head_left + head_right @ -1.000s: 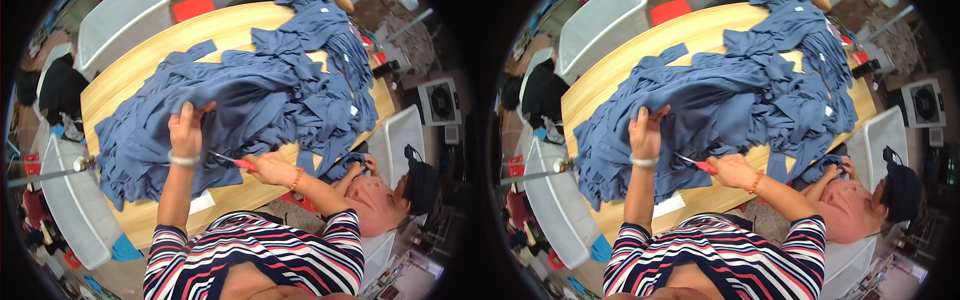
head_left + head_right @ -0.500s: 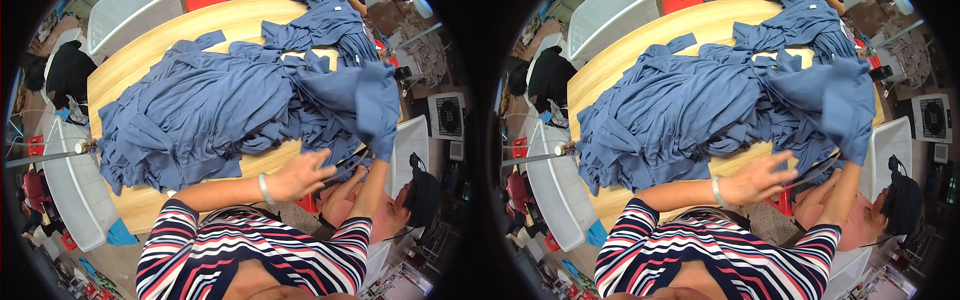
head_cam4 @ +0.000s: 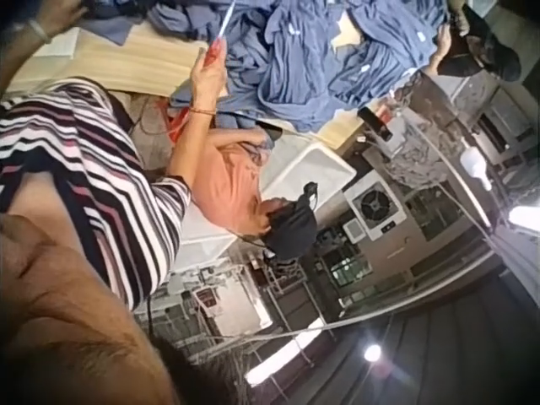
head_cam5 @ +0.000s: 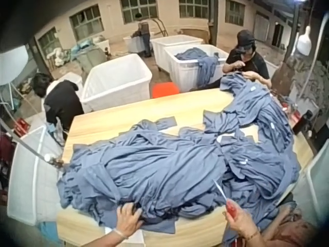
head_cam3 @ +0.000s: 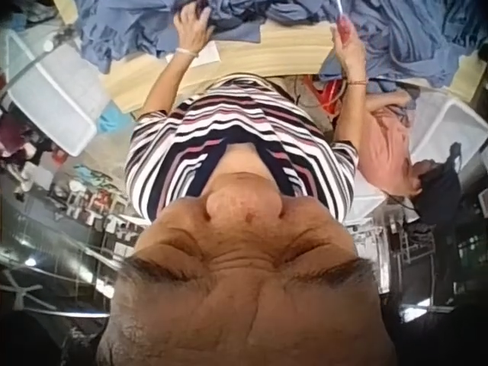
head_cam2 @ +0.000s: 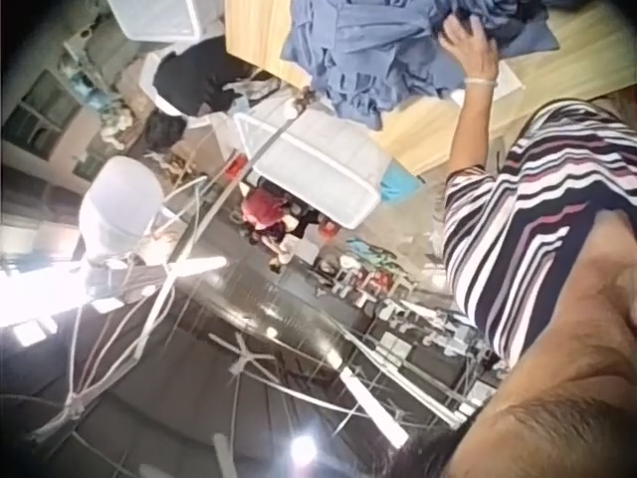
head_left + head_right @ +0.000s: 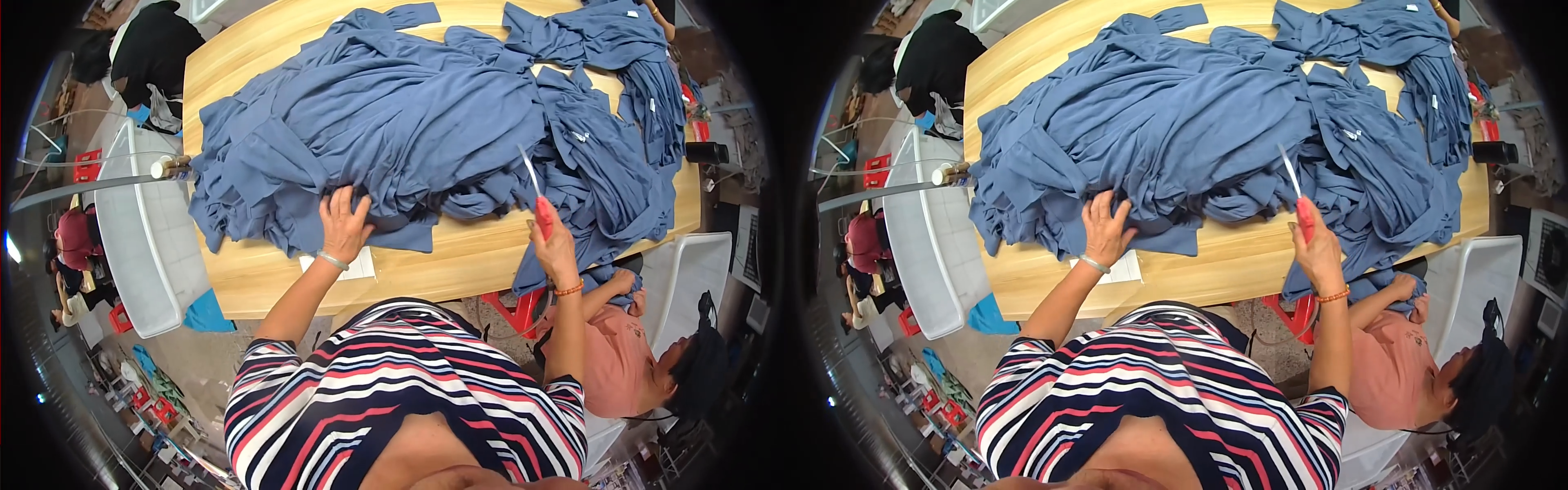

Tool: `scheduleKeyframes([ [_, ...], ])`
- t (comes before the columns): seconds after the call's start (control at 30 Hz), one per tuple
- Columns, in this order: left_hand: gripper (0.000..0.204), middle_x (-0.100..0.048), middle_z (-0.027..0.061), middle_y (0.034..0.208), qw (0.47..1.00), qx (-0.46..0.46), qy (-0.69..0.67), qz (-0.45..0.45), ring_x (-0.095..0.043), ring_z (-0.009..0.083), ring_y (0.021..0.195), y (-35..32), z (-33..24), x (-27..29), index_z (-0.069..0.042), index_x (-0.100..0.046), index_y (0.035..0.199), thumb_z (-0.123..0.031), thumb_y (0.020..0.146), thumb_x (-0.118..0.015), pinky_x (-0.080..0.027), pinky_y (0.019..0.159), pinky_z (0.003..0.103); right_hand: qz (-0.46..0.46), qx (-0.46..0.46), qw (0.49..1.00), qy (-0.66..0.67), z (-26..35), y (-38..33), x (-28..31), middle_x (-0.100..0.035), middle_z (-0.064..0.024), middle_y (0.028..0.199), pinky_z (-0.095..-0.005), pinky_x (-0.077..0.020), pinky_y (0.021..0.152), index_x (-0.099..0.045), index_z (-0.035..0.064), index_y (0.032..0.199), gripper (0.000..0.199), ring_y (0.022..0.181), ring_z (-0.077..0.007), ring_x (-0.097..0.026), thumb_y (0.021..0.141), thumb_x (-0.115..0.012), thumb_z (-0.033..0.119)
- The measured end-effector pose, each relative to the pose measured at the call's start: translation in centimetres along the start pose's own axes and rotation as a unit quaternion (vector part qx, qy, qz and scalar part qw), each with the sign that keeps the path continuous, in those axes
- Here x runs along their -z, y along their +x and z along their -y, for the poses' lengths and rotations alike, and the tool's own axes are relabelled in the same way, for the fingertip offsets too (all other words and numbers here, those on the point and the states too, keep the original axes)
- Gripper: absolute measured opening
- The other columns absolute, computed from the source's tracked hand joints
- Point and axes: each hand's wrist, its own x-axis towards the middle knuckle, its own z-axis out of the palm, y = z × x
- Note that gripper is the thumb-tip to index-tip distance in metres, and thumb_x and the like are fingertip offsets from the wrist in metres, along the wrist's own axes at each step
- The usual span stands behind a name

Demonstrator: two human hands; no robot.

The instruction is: Trimming excess threads from blue fabric garment pieces using scissors at a factory workbench.

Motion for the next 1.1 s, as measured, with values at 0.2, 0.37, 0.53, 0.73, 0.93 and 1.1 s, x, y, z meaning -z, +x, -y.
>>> scheduleKeyframes([
  [0.2, 0.018, -0.060, 0.0133, 0.104, 0.976, -0.010, -0.216, -0.010, -0.058, 0.0286, 0.098, 1.3, 2.5, 3.1, -0.005, -0.062, 0.097, -0.004, 0.080, -0.066, -0.046, 0.082, 0.037, 0.050, 0.004, 0.999, -0.020, 4.5, 0.3, 0.1, -0.065, -0.0241, 0.097, -0.0473, -0.0493, 0.078, -0.047, 0.0144, 0.134, 0.049, 0.092, -0.0445, -0.061, 0.088, -0.060, 0.021],
  [0.37, 0.010, -0.061, 0.0119, 0.093, 0.950, 0.063, -0.277, -0.125, -0.060, 0.0248, 0.087, 7.4, 9.9, 14.0, 0.000, -0.062, 0.099, -0.003, 0.091, -0.056, -0.047, 0.077, 0.030, 0.029, 0.021, 0.999, 0.007, 5.6, 0.6, 0.2, -0.065, -0.0236, 0.098, -0.0460, -0.0494, 0.078, -0.046, 0.0143, 0.134, 0.049, 0.092, -0.0438, -0.061, 0.087, -0.060, 0.020],
  [0.53, 0.013, -0.061, 0.0076, 0.096, 0.942, 0.125, -0.110, -0.290, -0.058, 0.0160, 0.088, 9.7, 12.8, 14.8, -0.001, -0.062, 0.102, -0.003, 0.092, -0.055, -0.047, 0.076, 0.027, 0.028, 0.051, 0.998, 0.016, 7.1, 0.2, -0.8, -0.065, -0.0228, 0.100, -0.0441, -0.0499, 0.078, -0.048, 0.0132, 0.133, 0.050, 0.093, -0.0420, -0.062, 0.086, -0.063, 0.018],
  [0.73, 0.020, -0.066, 0.0050, 0.096, 0.750, 0.216, -0.624, 0.030, -0.062, 0.0100, 0.087, 5.3, 0.1, 4.0, 0.002, -0.061, 0.108, -0.008, 0.091, -0.062, -0.051, 0.077, 0.023, 0.067, 0.119, 0.990, -0.044, 10.3, -1.7, -1.2, -0.066, -0.0175, 0.088, -0.0391, -0.0511, 0.072, -0.048, 0.0120, 0.133, 0.050, 0.079, -0.0338, -0.066, 0.085, -0.063, 0.013],
  [0.93, 0.031, -0.065, 0.0039, 0.088, 0.763, 0.270, -0.587, -0.021, -0.057, 0.0081, 0.079, 9.7, -1.6, -1.5, 0.005, -0.057, 0.108, -0.016, 0.089, -0.067, -0.047, 0.071, 0.021, 0.143, 0.139, 0.970, -0.135, 14.2, -1.3, -1.5, -0.064, -0.0225, 0.081, -0.0452, -0.0489, 0.068, -0.047, 0.0141, 0.135, 0.054, 0.078, -0.0398, -0.063, 0.085, -0.066, 0.025],
  [1.1, 0.022, -0.066, 0.0041, 0.089, 0.482, 0.326, -0.805, 0.117, -0.057, 0.0110, 0.075, 11.2, -0.6, -1.2, 0.001, -0.062, 0.101, -0.015, 0.087, -0.069, -0.047, 0.070, 0.026, 0.176, 0.138, 0.957, -0.184, 15.6, -1.2, -1.2, -0.064, -0.0214, 0.076, -0.0467, -0.0487, 0.066, -0.050, 0.0140, 0.130, 0.048, 0.073, -0.0390, -0.064, 0.087, -0.062, 0.031],
])
